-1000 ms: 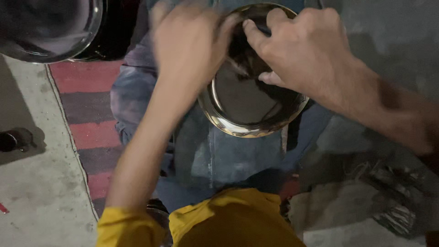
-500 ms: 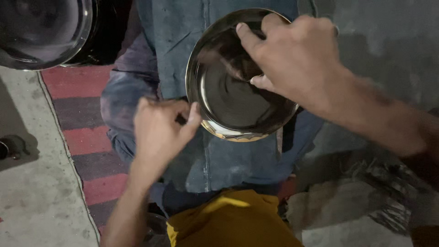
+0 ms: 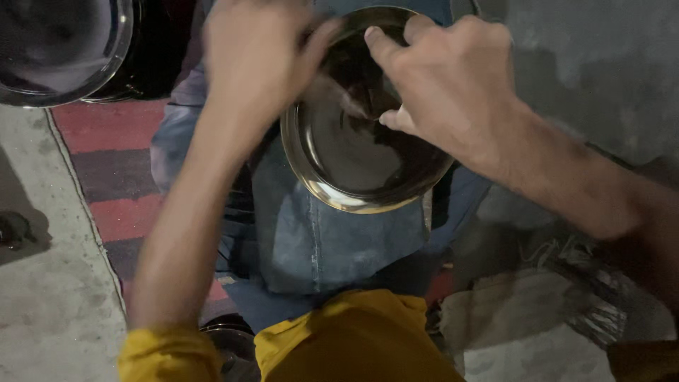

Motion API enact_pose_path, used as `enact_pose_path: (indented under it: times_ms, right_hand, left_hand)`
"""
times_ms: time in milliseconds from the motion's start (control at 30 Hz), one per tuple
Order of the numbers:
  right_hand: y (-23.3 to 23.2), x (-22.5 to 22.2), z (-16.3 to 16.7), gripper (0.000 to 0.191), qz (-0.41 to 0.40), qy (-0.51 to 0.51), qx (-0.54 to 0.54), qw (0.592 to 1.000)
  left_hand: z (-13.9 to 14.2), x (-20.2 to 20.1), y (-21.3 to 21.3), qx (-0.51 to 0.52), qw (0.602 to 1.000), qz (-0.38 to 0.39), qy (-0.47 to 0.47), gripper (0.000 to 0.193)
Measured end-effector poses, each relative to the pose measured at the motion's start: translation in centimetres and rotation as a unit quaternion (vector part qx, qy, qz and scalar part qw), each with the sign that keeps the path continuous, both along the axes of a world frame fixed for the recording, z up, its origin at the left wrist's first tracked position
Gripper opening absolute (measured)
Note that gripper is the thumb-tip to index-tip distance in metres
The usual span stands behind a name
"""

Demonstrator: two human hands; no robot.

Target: The person sits on the floor with a brass plate on their lap and polishes its surface, rubbing it by hand and working it with a handheld tool, periodically turning the plate to treat different areas and setting it with a stack of finished plates.

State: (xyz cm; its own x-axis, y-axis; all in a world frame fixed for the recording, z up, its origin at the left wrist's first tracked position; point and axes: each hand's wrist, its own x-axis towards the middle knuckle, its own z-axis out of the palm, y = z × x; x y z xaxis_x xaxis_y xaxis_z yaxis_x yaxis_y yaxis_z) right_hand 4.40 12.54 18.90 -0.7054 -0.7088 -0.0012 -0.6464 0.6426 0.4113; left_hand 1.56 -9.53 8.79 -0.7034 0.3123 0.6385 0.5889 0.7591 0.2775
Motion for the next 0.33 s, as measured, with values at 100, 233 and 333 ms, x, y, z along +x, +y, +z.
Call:
enact_pose_path:
  times_ms: [100, 233, 333]
  right_hand:
    - [0.8, -0.2, -0.1, 0.091, -0.003, -0.004, -0.052, 0.999]
    - [1.4, 0.5, -0.6, 0.097, -0.169, -0.090, 0.027, 0.981]
    - [1.8, 1.8, -1.1, 0.098, -0.250, -0.093, 0.038, 0.963]
  left_hand:
    - [-0.1, 7.0, -1.6, 0.045, 0.978, 0.067, -0.192, 0.048]
    - [-2.2, 15.0, -0.4, 0.131, 0.951, 0.092, -0.266, 0.037]
    - [-6.7, 17.7, -0.2, 0.159, 0.944, 0.122, -0.263, 0.037]
